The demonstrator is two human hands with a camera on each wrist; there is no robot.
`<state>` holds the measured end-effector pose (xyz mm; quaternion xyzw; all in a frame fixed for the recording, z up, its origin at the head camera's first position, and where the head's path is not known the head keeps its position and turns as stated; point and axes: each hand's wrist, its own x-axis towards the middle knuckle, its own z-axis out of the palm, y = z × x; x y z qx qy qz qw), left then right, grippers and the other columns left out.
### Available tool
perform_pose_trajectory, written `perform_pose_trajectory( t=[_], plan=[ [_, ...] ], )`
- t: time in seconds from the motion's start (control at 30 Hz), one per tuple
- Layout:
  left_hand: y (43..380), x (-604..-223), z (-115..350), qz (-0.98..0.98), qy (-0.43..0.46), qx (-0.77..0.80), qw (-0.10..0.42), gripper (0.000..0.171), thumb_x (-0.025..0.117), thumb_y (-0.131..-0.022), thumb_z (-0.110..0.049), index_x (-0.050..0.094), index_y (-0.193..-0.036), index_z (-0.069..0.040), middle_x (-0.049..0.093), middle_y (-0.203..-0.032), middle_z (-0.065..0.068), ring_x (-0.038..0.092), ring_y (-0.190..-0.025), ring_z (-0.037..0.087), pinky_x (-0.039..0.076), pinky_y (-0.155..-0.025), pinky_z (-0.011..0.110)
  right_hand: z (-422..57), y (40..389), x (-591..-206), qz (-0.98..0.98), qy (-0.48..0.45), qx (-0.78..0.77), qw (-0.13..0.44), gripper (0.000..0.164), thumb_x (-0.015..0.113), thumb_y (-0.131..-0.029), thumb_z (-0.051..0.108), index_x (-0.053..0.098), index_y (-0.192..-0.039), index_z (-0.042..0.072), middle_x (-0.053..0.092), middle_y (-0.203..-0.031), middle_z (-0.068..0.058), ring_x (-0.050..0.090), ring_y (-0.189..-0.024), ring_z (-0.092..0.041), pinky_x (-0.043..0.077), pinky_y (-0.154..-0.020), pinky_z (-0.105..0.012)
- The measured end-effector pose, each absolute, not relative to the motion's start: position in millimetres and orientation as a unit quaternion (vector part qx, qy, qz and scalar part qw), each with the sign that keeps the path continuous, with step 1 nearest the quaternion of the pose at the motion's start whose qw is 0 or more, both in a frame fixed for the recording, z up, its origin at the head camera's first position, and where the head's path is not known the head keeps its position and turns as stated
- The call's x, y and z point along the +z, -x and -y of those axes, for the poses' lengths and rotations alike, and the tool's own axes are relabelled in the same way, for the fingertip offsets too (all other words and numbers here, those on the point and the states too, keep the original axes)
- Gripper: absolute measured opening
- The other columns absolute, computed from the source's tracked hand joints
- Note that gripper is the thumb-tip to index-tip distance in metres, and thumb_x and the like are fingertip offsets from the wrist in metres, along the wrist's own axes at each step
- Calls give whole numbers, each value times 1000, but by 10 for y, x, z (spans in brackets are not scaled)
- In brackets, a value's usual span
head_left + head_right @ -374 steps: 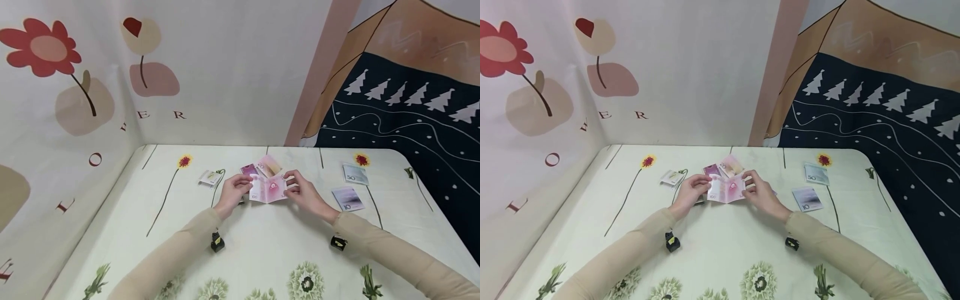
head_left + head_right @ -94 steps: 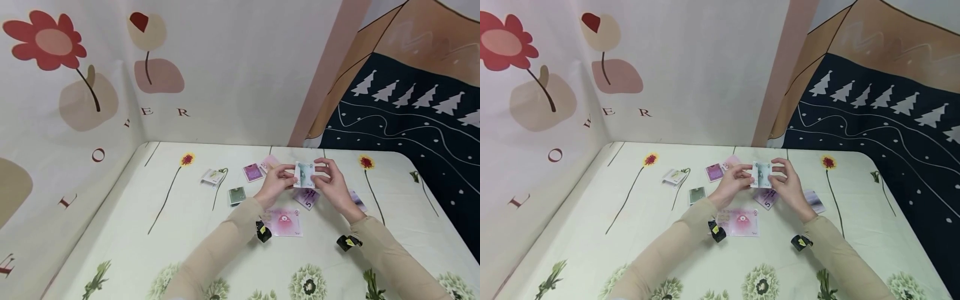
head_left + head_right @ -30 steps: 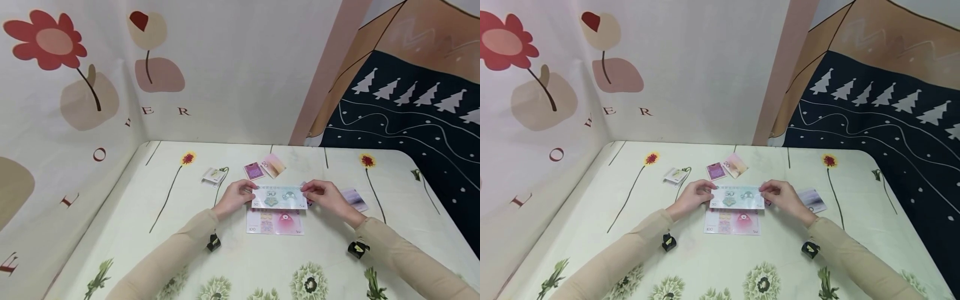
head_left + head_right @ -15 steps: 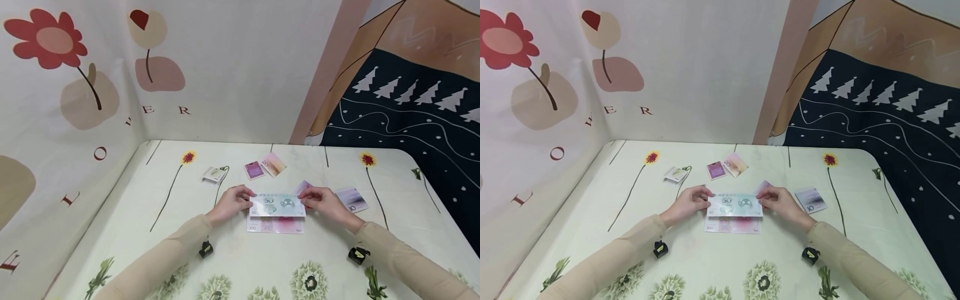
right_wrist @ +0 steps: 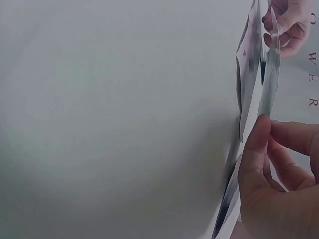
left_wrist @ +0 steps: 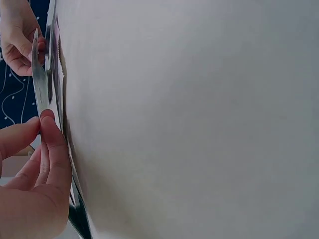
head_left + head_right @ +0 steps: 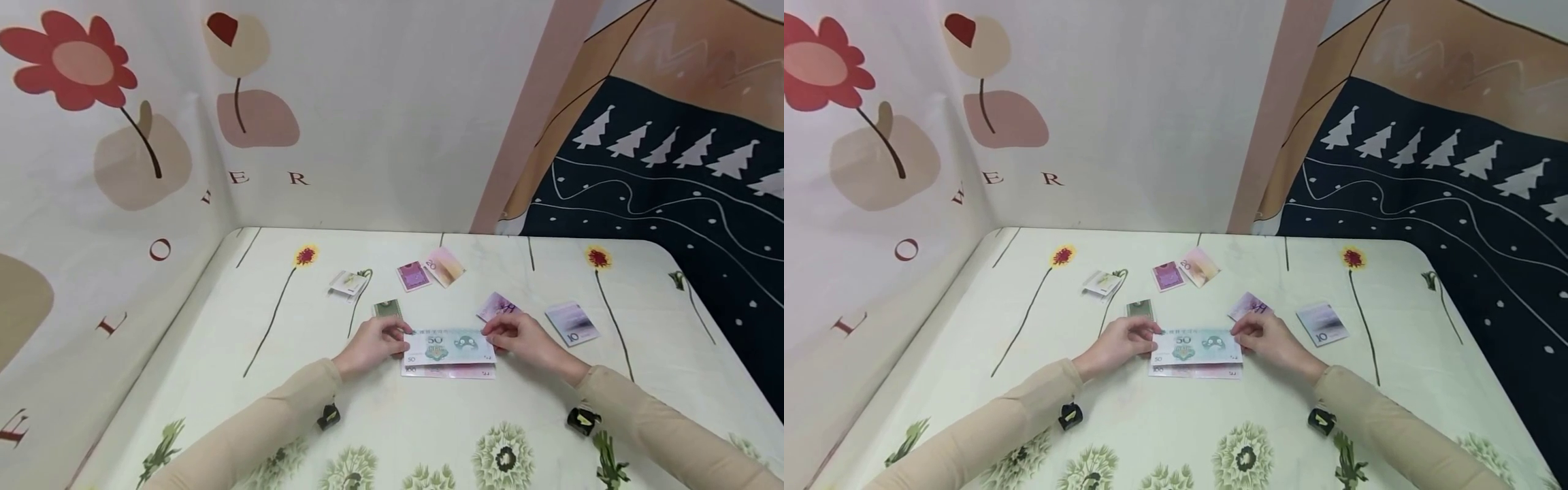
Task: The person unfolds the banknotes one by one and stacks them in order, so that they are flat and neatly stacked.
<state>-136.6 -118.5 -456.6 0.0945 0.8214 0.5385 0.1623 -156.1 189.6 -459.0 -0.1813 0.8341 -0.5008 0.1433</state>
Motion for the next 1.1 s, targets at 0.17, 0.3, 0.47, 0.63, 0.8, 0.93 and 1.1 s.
perform_pose_trajectory(
  t=[0.17, 0.3, 0.47, 0.63, 0.8, 0.93, 1.1],
  plan=[
    [1351, -4601, 1201, -825, -96, 533, 161, 20, 70, -84, 5, 69, -103, 2, 60, -81, 5, 62, -70, 12, 55, -66, 25, -1866, 1530, -4592, -842, 182, -487, 142, 8, 64, -87, -5, 67, -94, -5, 65, -81, -6, 62, -69, -18, 51, -58, -24],
    [1346, -4621, 1205, -827, -99, 530, 157, 19, 70, -83, 4, 70, -102, 1, 61, -80, 4, 62, -70, 12, 55, -66, 24, -1859, 1509, -4602, -846, 179, -482, 140, 7, 66, -87, -3, 68, -94, -4, 65, -82, -6, 62, -70, -18, 52, -59, -24],
    [1344, -4616, 1196, -828, -98, 530, 156, 19, 71, -83, 4, 70, -101, 2, 60, -79, 3, 61, -68, 10, 54, -65, 23, -1858, 1493, -4600, -852, 177, -474, 136, 7, 67, -87, -1, 68, -93, -2, 65, -81, -5, 60, -70, -17, 51, -57, -24],
    [1326, -4594, 1188, -825, -97, 533, 160, 19, 70, -83, 5, 70, -102, 2, 60, -78, 3, 61, -66, 10, 55, -64, 25, -1862, 1473, -4581, -858, 169, -465, 139, 7, 69, -86, 2, 67, -92, 0, 62, -80, -3, 58, -70, -16, 50, -56, -23],
    [1313, -4601, 1184, -824, -100, 535, 160, 20, 69, -82, 7, 68, -101, 3, 59, -77, 3, 61, -66, 10, 55, -63, 25, -1855, 1452, -4582, -857, 181, -464, 136, 8, 70, -85, 2, 66, -92, 0, 61, -80, -3, 57, -73, -16, 49, -59, -23],
    [1322, -4602, 1170, -824, -97, 535, 160, 21, 69, -81, 8, 68, -102, 3, 59, -77, 4, 61, -66, 11, 56, -63, 26, -1847, 1448, -4610, -863, 188, -451, 127, 7, 70, -84, 2, 66, -90, 3, 61, -79, -1, 57, -73, -14, 48, -62, -23],
    [1342, -4611, 1156, -827, -90, 531, 160, 21, 70, -81, 9, 69, -101, 3, 60, -77, 4, 61, -65, 11, 56, -63, 26, -1833, 1459, -4609, -873, 198, -428, 123, 8, 70, -84, 2, 64, -89, 5, 60, -77, 1, 55, -69, -12, 46, -59, -23]
  ],
)
